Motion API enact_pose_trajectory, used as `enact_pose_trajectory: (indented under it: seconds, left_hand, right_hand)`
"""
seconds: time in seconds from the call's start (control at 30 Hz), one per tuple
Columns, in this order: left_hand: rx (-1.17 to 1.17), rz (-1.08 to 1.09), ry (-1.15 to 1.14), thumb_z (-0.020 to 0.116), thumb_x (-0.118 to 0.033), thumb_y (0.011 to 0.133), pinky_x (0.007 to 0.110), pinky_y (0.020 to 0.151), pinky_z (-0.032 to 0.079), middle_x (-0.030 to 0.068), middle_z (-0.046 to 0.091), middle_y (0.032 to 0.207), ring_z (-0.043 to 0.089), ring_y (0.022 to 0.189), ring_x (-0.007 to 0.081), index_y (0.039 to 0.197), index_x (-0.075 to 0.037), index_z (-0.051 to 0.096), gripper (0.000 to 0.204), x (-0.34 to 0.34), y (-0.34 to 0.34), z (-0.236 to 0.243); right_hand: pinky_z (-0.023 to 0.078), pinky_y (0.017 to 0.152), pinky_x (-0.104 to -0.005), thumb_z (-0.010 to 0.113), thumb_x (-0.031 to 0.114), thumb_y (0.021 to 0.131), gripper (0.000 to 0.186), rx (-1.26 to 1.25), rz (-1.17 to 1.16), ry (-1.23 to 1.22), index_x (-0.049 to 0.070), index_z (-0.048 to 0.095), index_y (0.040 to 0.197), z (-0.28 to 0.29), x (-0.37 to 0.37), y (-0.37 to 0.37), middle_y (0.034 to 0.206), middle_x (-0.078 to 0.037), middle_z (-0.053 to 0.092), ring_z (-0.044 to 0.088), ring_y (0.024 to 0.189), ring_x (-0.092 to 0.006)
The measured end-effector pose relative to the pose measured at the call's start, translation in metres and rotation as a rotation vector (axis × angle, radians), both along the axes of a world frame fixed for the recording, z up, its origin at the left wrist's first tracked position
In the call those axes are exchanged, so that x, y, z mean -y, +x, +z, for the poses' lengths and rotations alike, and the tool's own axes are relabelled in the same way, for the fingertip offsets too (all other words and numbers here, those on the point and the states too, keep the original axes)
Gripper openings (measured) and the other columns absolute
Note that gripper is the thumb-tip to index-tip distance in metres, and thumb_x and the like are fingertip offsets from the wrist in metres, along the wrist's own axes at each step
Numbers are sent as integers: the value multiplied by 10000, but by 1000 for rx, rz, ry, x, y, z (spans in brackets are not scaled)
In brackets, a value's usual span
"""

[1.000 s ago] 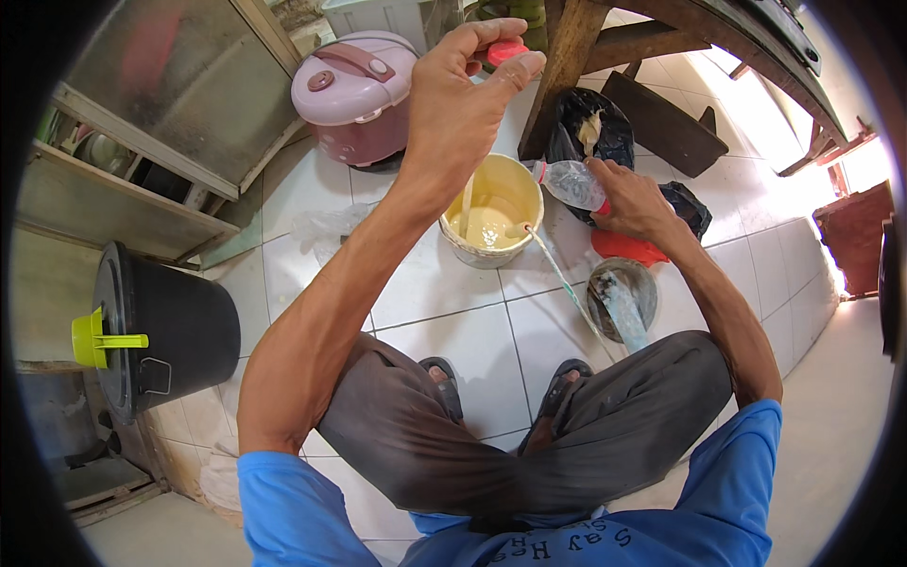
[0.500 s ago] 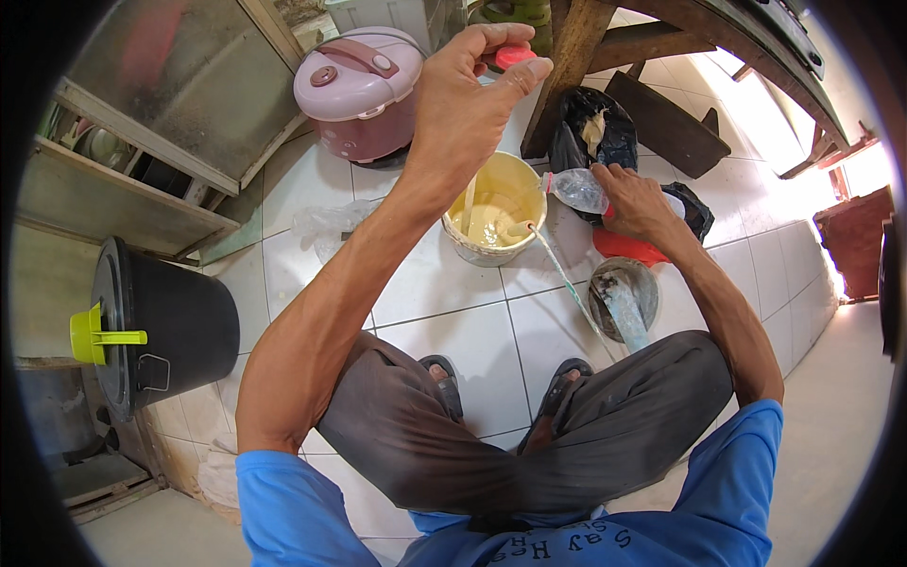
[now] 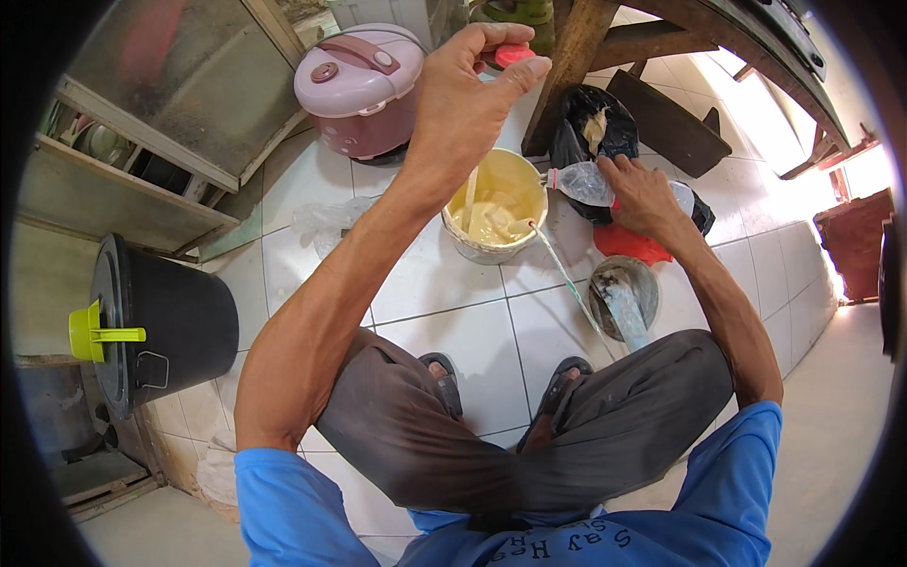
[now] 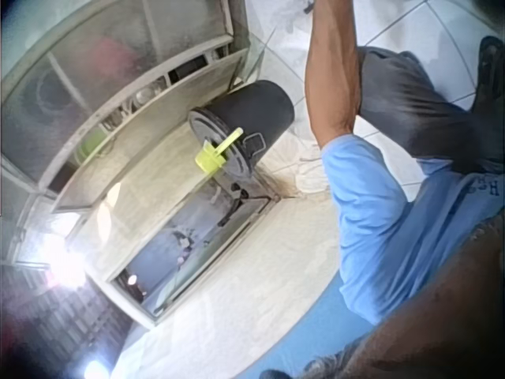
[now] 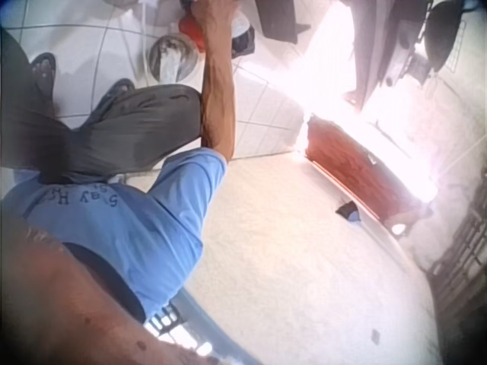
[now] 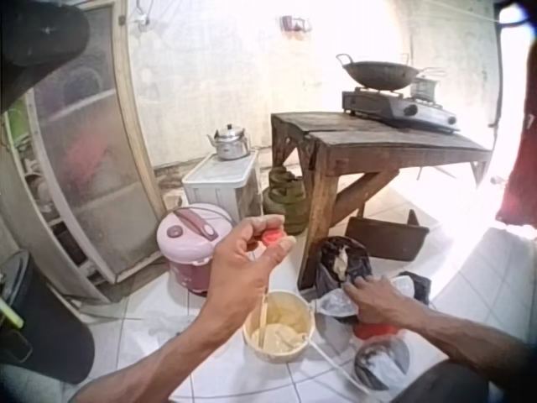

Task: The person sits on the floor and stirs a yellow liquid in a bucket using a stick. They then pour a clear liquid from a plastic bottle into the bucket and continue stirring the mixture.

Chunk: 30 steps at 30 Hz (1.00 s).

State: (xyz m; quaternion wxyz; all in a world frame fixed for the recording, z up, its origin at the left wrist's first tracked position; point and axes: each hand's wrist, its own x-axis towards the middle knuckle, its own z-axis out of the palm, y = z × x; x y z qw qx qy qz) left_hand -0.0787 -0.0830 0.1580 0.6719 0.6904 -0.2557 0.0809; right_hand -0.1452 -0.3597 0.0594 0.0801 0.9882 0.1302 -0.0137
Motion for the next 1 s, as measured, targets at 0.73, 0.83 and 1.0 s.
enact_pose_trajectory:
  seconds: [0.73, 0.83, 1.0]
  left_hand:
    - [-11, 15, 51, 779, -174, 876, 251, 930, 509, 55, 686, 1167, 634, 1018, 111, 1194, -41, 669, 362, -2, 3, -7]
    - [-2, 16, 53, 781, -178, 875, 250, 925, 509, 53, 689, 1157, 640, 1009, 111, 1192, -42, 670, 363, -2, 5, -9]
    - [-11, 18, 68, 785, -179, 871, 250, 913, 507, 42, 697, 1123, 639, 993, 105, 1185, -42, 677, 359, -1, 4, -9]
  right_hand:
    - [505, 748, -490, 697, 39, 743, 617, 75, 10, -15, 117, 468, 1311, 12, -10, -2, 1100, -107, 584, 615, 1052, -302]
    - [488, 774, -490, 679, 37, 759, 593, 130, 53, -49, 121, 474, 1309, 12, -9, -1, 1080, -102, 581, 615, 1031, -299]
    - [454, 847, -501, 629, 41, 809, 536, 196, 84, -87, 136, 488, 1317, 9, -10, 0, 1081, -93, 574, 603, 995, -272]
